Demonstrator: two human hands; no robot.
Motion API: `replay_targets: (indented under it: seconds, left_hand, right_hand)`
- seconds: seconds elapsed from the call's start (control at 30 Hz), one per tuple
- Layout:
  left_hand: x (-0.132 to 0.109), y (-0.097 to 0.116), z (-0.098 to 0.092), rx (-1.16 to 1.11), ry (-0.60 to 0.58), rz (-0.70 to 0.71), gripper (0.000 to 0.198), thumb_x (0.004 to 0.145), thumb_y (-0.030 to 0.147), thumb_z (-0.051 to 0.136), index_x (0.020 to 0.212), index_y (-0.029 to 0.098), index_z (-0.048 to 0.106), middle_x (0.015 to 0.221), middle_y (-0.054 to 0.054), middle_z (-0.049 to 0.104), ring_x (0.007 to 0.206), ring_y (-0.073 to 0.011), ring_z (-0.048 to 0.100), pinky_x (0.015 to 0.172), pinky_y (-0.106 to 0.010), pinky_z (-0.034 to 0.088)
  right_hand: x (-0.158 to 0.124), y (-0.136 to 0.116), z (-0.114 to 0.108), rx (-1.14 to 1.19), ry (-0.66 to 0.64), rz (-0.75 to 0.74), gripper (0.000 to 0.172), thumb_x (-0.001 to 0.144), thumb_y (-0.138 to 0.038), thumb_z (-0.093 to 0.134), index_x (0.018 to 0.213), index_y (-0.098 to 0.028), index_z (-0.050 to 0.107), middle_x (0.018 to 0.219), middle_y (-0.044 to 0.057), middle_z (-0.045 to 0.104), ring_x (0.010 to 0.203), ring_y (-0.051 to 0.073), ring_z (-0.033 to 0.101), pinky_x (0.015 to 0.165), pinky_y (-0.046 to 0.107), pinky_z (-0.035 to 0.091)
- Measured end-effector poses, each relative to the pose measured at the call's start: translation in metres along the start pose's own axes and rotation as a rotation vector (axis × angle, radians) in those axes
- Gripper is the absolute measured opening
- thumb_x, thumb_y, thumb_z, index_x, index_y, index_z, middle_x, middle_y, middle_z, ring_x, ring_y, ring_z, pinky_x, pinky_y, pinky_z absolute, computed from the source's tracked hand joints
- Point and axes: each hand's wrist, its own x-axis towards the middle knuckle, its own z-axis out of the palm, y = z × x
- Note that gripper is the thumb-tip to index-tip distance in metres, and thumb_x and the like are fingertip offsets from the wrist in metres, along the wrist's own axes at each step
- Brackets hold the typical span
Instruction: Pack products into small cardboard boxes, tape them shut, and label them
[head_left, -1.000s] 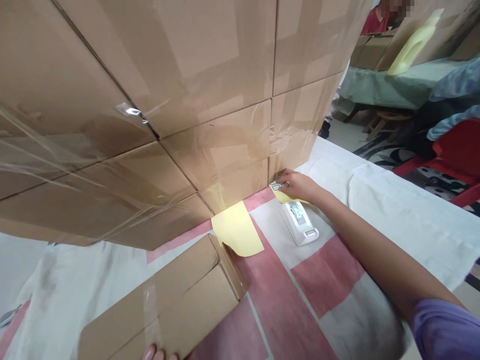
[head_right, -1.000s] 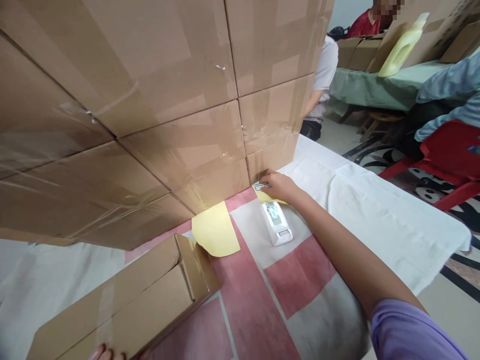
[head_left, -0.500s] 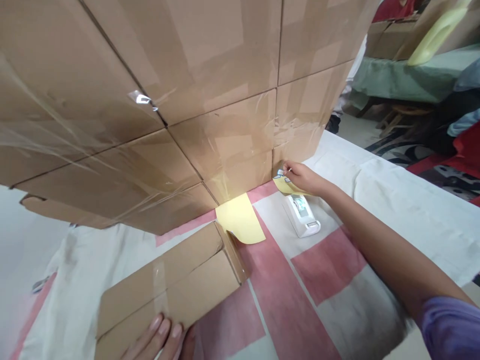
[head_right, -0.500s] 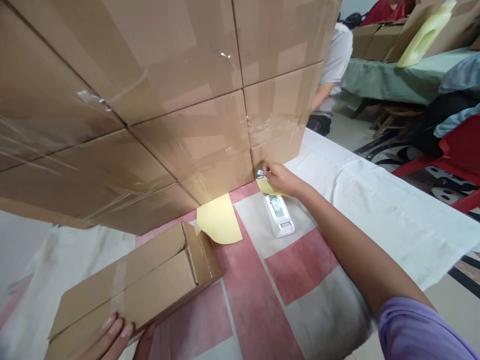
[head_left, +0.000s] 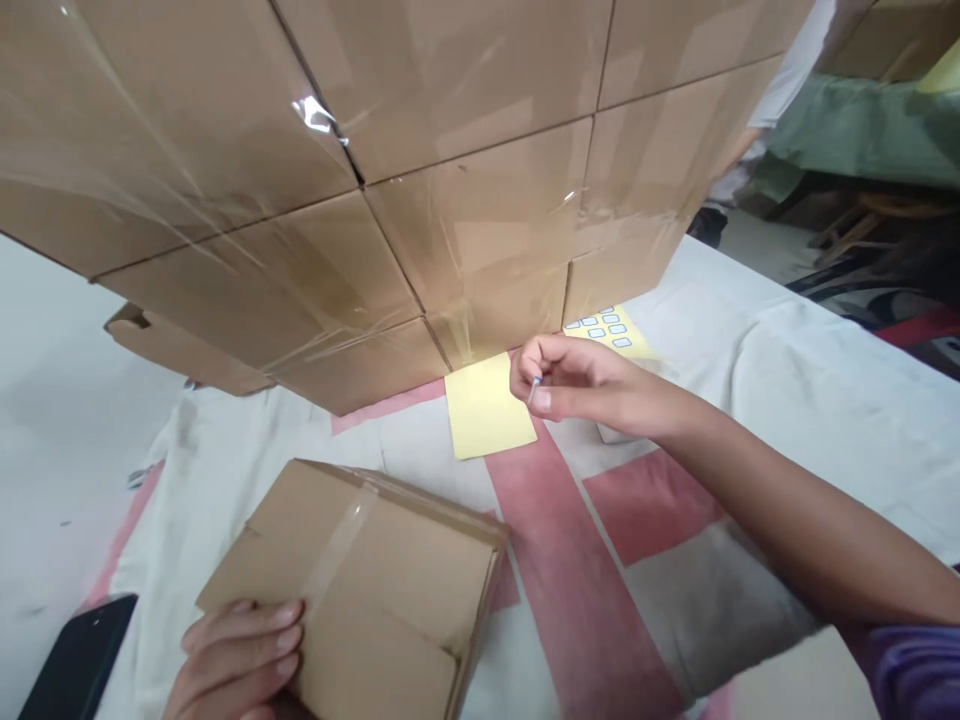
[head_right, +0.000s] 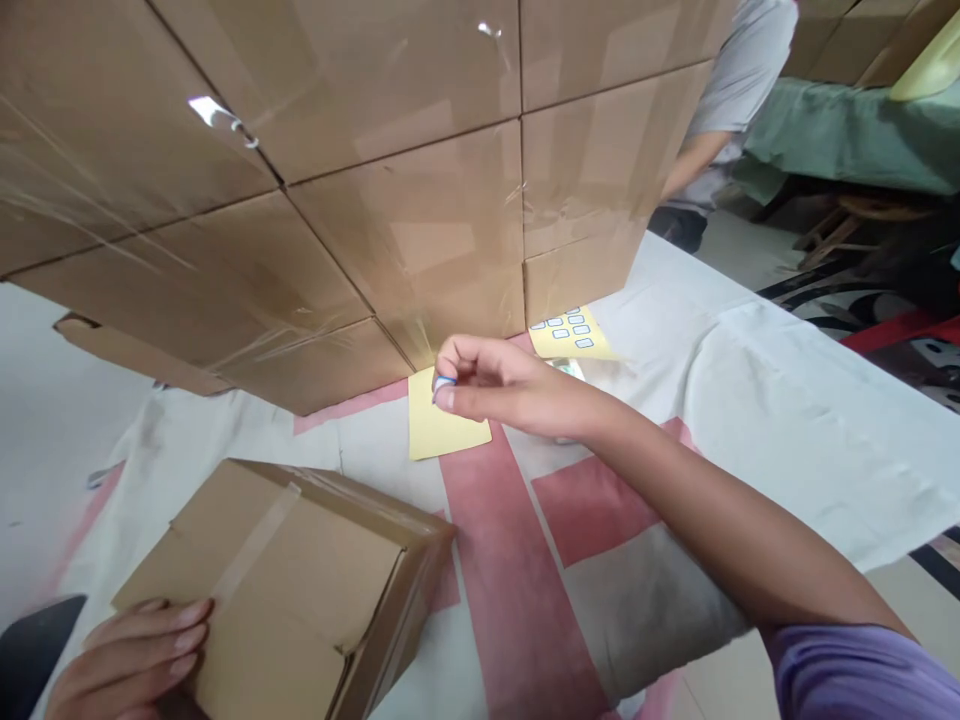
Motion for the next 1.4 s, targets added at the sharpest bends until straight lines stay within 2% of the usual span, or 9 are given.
replay_targets:
  seconds: [0.07, 0.2, 0.27, 0.37, 0.5, 0.67, 0.9, 1.3, 1.4]
  left_hand:
    - [0.004, -0.001, 0.01, -0.113, 0.069, 0.111, 0.028, 0.082, 0.035, 0.053, 0.058, 0.02, 0.048, 0.058, 0.001, 0.055, 0.058, -0.0153, 0.063, 0.061, -0.035, 0.046]
    - [-0.004, -0.009, 0.011, -0.03, 0.038, 0.271, 0.035, 0.086, 0.047, 0.052, 0.065, 0.019, 0.053, 0.066, 0.002, 0.057, 0.063, -0.0134, 0.064, 0.066, -0.035, 0.049]
    - [-0.01, -0.01, 0.01, 0.02, 0.042, 0.251, 0.038, 0.089, 0.052, 0.048, 0.07, 0.02, 0.055, 0.07, 0.001, 0.058, 0.067, -0.0144, 0.064, 0.07, -0.038, 0.051]
    - [-0.013, -0.005, 0.012, 0.038, 0.081, 0.183, 0.038, 0.088, 0.055, 0.047, 0.075, 0.021, 0.056, 0.07, -0.001, 0.057, 0.068, -0.0168, 0.063, 0.071, -0.04, 0.05]
    - [-0.012, 0.004, 0.022, 0.01, 0.109, 0.143, 0.035, 0.09, 0.053, 0.047, 0.081, 0.021, 0.058, 0.072, -0.002, 0.059, 0.072, -0.0187, 0.062, 0.077, -0.042, 0.048]
    - [-0.012, 0.007, 0.032, -0.072, 0.237, 0.162, 0.03, 0.087, 0.05, 0.048, 0.085, 0.023, 0.061, 0.074, -0.002, 0.058, 0.074, -0.02, 0.06, 0.082, -0.043, 0.044]
    - [-0.013, 0.009, 0.032, -0.128, 0.234, 0.133, 0.029, 0.086, 0.048, 0.053, 0.09, 0.022, 0.067, 0.075, -0.005, 0.059, 0.078, -0.0247, 0.063, 0.081, -0.044, 0.041]
    - [-0.013, 0.015, 0.033, -0.13, 0.233, 0.1, 0.028, 0.088, 0.049, 0.051, 0.091, 0.025, 0.066, 0.078, -0.004, 0.058, 0.082, -0.024, 0.061, 0.085, -0.045, 0.041]
    - [-0.014, 0.013, 0.033, -0.069, 0.222, 0.097, 0.03, 0.088, 0.051, 0.048, 0.089, 0.026, 0.064, 0.076, -0.004, 0.058, 0.081, -0.0242, 0.062, 0.084, -0.045, 0.043]
  right_hand:
    - [-0.006, -0.006, 0.013, -0.232, -0.024, 0.007, 0.021, 0.096, -0.028, 0.065, 0.086, -0.022, 0.048, 0.08, -0.003, 0.049, 0.069, 0.012, 0.044, 0.063, 0.027, 0.035]
    - [-0.02, -0.02, 0.039, -0.653, -0.232, 0.018, 0.015, 0.093, -0.025, 0.065, 0.085, -0.023, 0.053, 0.079, -0.002, 0.055, 0.066, 0.013, 0.045, 0.061, 0.028, 0.032]
    - [-0.029, -0.018, 0.049, -0.761, -0.319, -0.015, 0.014, 0.092, -0.025, 0.066, 0.084, -0.024, 0.055, 0.081, -0.001, 0.059, 0.067, 0.014, 0.048, 0.061, 0.029, 0.03]
    - [-0.047, 0.001, 0.065, -0.811, -0.364, -0.03, 0.014, 0.092, -0.025, 0.066, 0.083, -0.024, 0.056, 0.072, -0.002, 0.057, 0.064, 0.015, 0.05, 0.059, 0.029, 0.029]
    - [-0.069, 0.04, 0.087, -0.86, -0.333, -0.048, 0.005, 0.097, -0.026, 0.059, 0.094, -0.022, 0.058, 0.07, -0.003, 0.06, 0.06, 0.014, 0.052, 0.058, 0.028, 0.03]
    - [-0.075, 0.07, 0.106, -1.055, -0.21, -0.256, 0.015, 0.103, -0.025, 0.049, 0.091, -0.02, 0.056, 0.072, 0.0, 0.065, 0.058, 0.015, 0.054, 0.059, 0.029, 0.032]
    - [-0.079, 0.078, 0.115, -1.024, -0.136, -0.296, 0.021, 0.106, -0.033, 0.049, 0.091, -0.021, 0.056, 0.075, -0.001, 0.07, 0.062, 0.014, 0.06, 0.059, 0.028, 0.038]
    - [-0.079, 0.086, 0.12, -1.13, -0.009, -0.489, 0.021, 0.105, -0.027, 0.054, 0.087, -0.018, 0.062, 0.074, 0.0, 0.071, 0.063, 0.014, 0.063, 0.057, 0.029, 0.04]
    - [-0.079, 0.087, 0.12, -1.117, 0.046, -0.472, 0.018, 0.102, -0.032, 0.059, 0.09, -0.019, 0.062, 0.077, 0.001, 0.07, 0.068, 0.017, 0.065, 0.06, 0.03, 0.044]
